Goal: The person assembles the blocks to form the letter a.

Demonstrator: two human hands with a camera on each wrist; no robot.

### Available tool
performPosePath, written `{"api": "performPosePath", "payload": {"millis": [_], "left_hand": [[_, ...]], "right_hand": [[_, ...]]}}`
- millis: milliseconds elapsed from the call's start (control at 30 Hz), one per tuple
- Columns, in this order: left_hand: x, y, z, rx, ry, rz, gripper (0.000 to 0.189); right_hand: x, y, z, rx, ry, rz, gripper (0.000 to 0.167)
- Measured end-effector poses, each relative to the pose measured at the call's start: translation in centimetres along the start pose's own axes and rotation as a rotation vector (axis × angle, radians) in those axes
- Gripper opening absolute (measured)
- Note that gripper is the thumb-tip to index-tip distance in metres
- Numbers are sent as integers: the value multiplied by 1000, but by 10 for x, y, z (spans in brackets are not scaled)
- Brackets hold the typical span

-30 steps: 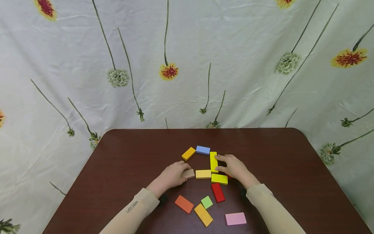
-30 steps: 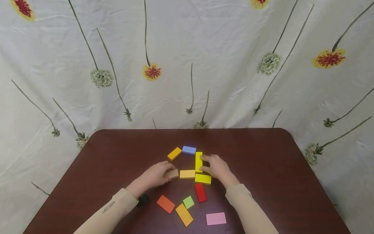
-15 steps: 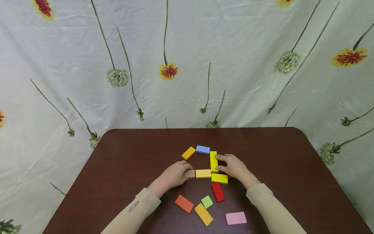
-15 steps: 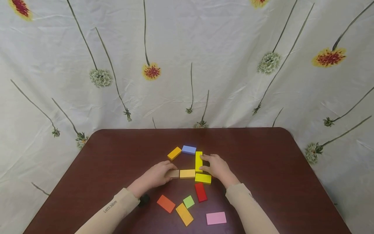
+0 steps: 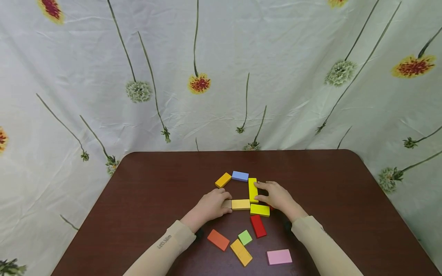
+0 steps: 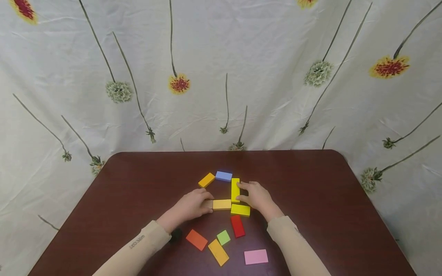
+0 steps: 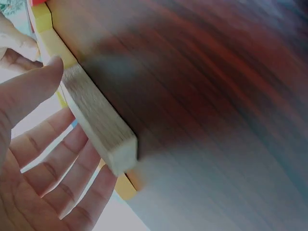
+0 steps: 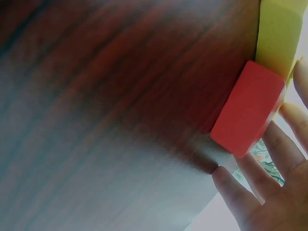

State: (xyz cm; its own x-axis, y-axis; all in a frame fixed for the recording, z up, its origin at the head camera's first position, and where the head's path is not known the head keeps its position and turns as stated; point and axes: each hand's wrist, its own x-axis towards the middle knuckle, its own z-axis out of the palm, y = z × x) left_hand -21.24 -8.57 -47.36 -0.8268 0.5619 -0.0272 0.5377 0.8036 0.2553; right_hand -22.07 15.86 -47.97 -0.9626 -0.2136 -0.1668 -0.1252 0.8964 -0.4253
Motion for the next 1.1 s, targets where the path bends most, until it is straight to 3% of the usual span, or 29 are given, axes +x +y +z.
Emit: {"api": "performPosePath", "payload": {"millis": [300,1100], "left_hand": [[8,15,7,81,27,32,34],[9,10,10,23,28,70,31]], "right_hand": [[-1,0,0,18,-1,-1,59],[-2,-1,-1,11,7,-14,58]]}}
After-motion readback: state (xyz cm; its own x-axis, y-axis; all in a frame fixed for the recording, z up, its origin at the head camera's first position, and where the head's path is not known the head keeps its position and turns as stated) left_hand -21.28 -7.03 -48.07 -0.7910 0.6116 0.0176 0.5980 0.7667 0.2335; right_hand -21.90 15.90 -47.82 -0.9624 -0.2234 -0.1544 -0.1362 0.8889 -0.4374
